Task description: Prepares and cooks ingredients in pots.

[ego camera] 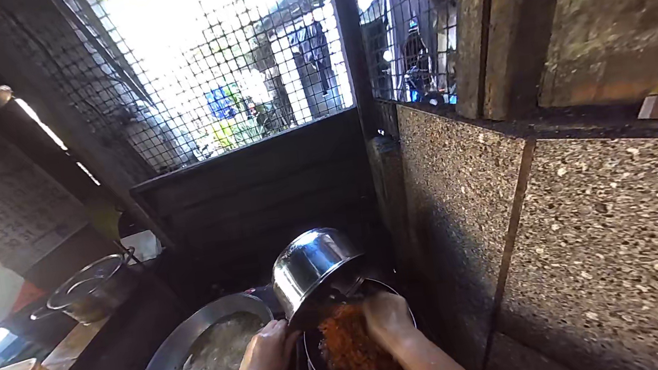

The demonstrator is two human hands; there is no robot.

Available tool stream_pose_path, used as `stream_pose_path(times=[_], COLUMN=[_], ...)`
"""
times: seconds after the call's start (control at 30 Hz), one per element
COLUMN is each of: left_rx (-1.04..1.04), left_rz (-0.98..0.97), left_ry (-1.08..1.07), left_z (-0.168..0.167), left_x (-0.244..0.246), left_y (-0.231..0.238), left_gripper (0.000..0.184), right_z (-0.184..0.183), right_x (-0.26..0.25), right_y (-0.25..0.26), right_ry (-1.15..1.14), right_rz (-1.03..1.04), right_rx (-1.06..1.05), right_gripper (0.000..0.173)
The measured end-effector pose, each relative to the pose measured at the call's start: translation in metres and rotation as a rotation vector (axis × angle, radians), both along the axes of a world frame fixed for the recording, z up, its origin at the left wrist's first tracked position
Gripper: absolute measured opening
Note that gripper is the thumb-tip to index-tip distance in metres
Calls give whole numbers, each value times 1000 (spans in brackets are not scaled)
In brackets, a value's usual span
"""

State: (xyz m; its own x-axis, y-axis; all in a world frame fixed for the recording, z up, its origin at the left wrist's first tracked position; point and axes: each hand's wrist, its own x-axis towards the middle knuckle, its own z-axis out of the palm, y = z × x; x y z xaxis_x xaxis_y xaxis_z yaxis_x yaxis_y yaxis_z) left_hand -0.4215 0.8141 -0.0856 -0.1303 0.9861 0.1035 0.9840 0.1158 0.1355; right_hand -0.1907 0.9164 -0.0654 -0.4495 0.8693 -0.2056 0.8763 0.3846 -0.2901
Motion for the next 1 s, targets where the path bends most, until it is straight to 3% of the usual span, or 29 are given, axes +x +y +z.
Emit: stream_pose_path(times=[0.13,0.3,0.47,0.63,0.83,0.9,1.0], left_rx=[-63,-105,-104,-51,8,18,138], left_rz=[61,69,105,146,216,251,296], left_ry=[17,29,31,-54,-113,-147,-215], left_z=[-2,4,3,3,9,17,25], left_x=[0,11,4,11,15,18,23], left_y=[1,1,-4,-4,-9,-12,-19], left_gripper=[41,41,42,41,40,40,34], right_z=[11,-17,-26,-29,-16,0,-2], right_x=[10,-8,31,19,37,49,55], right_y=[1,-4,9,-11,-34,-38,-40], right_ry=[-35,73,-19,55,131,312,666], right_rz=[16,105,40,-130,-49,-80,-149], right_rx=[110,176,129,-4,-102,35,406], right_gripper=[32,50,29,46,49,47,38])
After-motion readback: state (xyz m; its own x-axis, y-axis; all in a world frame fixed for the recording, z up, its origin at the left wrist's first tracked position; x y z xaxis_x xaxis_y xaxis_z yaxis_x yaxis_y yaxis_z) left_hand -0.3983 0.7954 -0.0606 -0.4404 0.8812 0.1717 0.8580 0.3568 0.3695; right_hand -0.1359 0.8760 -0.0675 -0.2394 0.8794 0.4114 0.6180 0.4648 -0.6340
